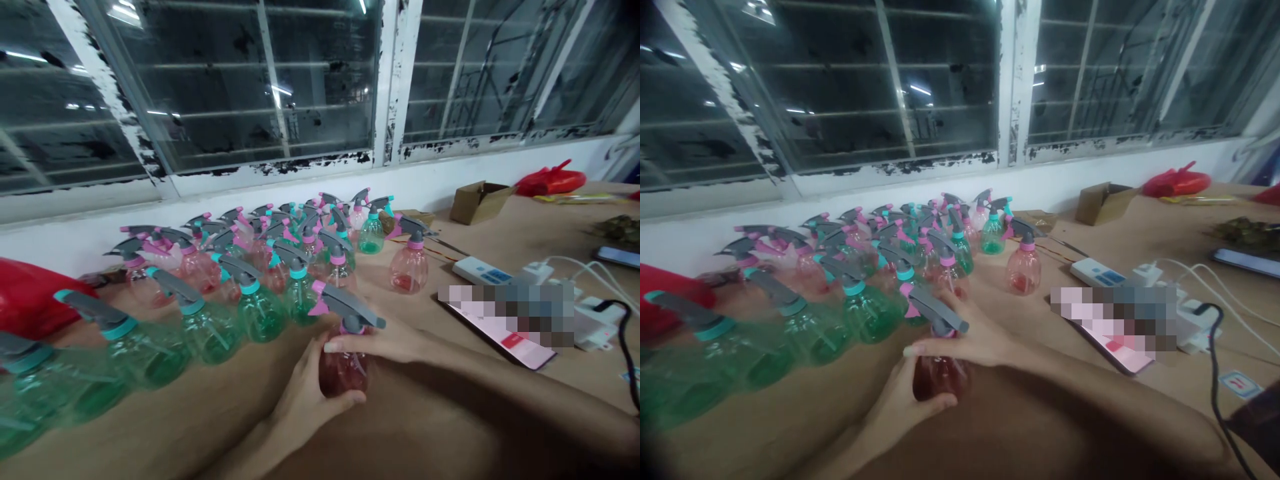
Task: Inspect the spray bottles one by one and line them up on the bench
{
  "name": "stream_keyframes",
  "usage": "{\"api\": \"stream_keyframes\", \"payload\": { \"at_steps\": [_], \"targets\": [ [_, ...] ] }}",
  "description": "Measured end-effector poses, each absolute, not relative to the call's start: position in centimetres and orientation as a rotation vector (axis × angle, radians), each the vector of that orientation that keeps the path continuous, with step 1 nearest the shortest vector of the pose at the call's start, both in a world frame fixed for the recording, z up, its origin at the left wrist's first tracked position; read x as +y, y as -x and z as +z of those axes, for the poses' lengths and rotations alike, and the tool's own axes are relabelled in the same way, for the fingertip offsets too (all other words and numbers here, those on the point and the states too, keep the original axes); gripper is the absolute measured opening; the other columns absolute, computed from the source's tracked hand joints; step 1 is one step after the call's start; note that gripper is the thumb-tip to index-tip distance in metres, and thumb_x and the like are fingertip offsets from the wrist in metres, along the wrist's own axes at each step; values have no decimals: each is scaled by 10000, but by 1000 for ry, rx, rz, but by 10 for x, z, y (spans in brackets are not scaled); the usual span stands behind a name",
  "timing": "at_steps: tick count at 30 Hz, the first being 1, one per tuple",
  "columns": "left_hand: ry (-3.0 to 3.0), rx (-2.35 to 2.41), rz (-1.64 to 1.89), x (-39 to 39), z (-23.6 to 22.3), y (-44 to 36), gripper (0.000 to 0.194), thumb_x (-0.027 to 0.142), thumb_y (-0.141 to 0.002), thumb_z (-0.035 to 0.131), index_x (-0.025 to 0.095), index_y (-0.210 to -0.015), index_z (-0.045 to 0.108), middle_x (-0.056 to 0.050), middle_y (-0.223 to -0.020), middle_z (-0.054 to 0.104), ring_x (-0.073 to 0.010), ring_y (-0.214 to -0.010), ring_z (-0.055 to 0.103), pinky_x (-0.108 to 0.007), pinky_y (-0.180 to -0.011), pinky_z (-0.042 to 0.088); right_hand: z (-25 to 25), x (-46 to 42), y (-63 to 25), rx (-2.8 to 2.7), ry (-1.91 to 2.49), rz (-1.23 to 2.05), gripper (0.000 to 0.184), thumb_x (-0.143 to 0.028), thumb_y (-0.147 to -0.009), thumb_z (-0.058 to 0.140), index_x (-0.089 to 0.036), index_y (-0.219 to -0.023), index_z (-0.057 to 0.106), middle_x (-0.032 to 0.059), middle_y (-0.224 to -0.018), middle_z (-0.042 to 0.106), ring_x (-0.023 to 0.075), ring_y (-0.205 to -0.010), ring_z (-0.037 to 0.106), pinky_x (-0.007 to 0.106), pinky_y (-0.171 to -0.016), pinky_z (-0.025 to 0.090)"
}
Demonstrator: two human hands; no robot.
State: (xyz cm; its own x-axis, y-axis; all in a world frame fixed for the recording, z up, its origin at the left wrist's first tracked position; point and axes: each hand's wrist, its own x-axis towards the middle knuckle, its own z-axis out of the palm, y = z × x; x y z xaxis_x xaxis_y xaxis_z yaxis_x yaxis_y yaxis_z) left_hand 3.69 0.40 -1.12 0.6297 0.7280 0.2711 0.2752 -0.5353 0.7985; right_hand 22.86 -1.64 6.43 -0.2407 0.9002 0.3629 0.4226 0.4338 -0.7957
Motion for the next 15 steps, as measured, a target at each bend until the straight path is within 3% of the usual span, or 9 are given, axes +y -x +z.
{"api": "stream_keyframes", "payload": {
  "at_steps": [3,6,9,15],
  "targets": [
    [-2108,781,745,4,-10,-36,831,419,-713,797,246,-1403,369,-123,-1348,502,-359,-1219,482,-548,-1015,355,70,-10,-224,-1823,1051,746,413,-408,-753,690,-224,-1111,594,4,-851,636,166,-753,592,322,-664,510],
    [-2133,797,717,6,-8,-35,852,441,-676,818,228,-1388,402,-139,-1314,531,-376,-1216,482,-559,-1002,363,71,-9,-218,-1795,950,777,296,-335,-771,669,-215,-1038,624,26,-957,673,174,-832,625,332,-746,522],
    [-2163,799,679,9,-3,-35,876,443,-644,837,211,-1378,419,-156,-1305,537,-391,-1213,484,-567,-991,373,69,-7,-216,-1767,899,724,295,-311,-783,652,-212,-1060,634,42,-1005,667,185,-883,632,347,-809,510],
    [-2240,866,644,12,2,-35,832,494,-630,827,208,-1331,483,-153,-1191,612,-413,-1190,503,-592,-970,391,64,-2,-220,-1794,893,673,331,-286,-792,595,-211,-1114,606,3,-813,632,138,-633,556,305,-619,495]
  ]
}}
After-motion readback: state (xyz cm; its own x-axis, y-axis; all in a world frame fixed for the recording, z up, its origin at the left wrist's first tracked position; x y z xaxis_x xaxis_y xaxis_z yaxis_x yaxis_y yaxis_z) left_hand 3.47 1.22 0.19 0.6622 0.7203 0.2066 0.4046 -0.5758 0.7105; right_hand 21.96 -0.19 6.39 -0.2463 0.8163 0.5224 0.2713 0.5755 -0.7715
